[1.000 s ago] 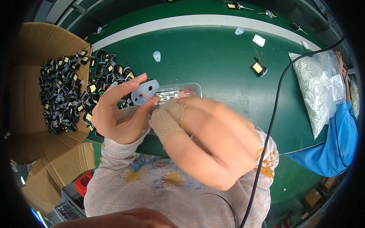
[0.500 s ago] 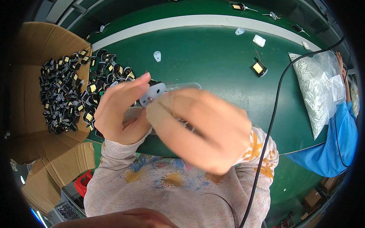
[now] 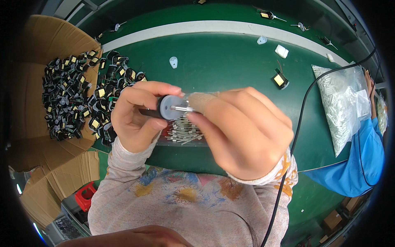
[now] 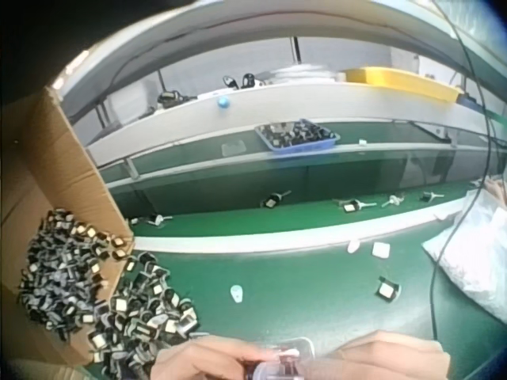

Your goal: The person is assembling electrical components by using a small probe to insert red and black wires into a plastic connector and then fitting a black housing over the assembly.

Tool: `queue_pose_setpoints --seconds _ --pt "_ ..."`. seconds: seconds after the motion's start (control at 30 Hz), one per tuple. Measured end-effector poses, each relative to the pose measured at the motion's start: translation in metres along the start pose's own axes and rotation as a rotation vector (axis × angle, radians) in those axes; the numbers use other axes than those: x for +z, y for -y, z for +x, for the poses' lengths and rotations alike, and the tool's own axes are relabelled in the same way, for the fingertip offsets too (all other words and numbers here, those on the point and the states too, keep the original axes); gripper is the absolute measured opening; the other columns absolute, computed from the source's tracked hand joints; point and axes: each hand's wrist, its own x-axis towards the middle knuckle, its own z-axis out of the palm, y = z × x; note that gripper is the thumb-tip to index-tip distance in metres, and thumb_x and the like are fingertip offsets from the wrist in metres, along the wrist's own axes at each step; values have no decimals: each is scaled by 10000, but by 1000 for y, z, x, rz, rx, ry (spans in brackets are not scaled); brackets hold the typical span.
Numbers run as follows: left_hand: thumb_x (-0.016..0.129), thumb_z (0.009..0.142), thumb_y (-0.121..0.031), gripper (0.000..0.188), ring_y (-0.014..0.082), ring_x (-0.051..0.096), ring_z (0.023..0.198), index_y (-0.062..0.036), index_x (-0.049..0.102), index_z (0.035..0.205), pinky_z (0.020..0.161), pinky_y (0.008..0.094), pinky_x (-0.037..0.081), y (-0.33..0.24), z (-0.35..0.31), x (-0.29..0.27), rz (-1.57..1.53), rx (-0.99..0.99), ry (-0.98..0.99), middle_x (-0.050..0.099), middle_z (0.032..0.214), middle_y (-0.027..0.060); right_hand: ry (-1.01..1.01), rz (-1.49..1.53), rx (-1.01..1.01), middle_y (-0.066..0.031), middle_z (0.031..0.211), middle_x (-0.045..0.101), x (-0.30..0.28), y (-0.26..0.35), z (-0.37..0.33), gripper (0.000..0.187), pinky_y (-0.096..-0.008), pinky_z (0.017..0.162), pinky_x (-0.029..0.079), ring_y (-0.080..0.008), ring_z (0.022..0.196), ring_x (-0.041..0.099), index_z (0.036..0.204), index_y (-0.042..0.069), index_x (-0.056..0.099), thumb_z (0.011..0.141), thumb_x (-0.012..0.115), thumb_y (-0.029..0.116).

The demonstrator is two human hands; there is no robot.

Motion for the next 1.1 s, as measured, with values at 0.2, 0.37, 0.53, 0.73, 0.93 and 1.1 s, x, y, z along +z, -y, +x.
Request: queue_pose_setpoints --seconds 0.2,0.37,0.53,0.73,0.93,1.1 --pt "720 679 6 212 243 656 800 7 566 825 690 293 524 -5 4 0 258 127 4 653 961 194 -11 -136 -94 -87 695 575 0 1 -5 309 -281 507 439 -200 580 539 812 -12 660 504 642 -8" --pt "738 659 3 221 245 668 717 15 572 803 614 284 528 -5 -10 13 156 130 -171 666 900 204 -28 -232 -297 -77 738 552 9 2 -13 446 -271 540 459 -194 610 524 856 -45 651 457 536 119" --pt "739 664 -6 220 251 668 718 16 574 808 609 276 522 -8 -8 9 317 194 -173 668 895 195 -52 -262 -301 -83 713 548 11 2 -13 448 -274 524 439 -210 602 512 864 -45 639 444 551 86" --pt "689 752 -60 217 161 614 686 54 540 861 627 244 482 -13 -5 4 401 56 -22 653 890 222 -48 35 -86 -88 675 533 20 -4 -10 365 -302 491 406 -225 554 480 819 -8 645 457 620 -51" --pt "699 726 0 174 240 670 814 31 572 841 691 273 517 -2 -3 5 208 66 -225 659 882 184 -30 19 -82 -113 676 580 28 -5 0 194 -293 493 389 -222 562 514 814 -24 641 628 667 -73" --pt "634 813 -21 135 173 612 919 17 536 896 802 278 495 2 4 -12 -139 -166 -228 627 1010 176 90 372 273 -81 761 645 22 -14 21 98 -247 546 463 -150 644 604 852 1 647 770 664 53"
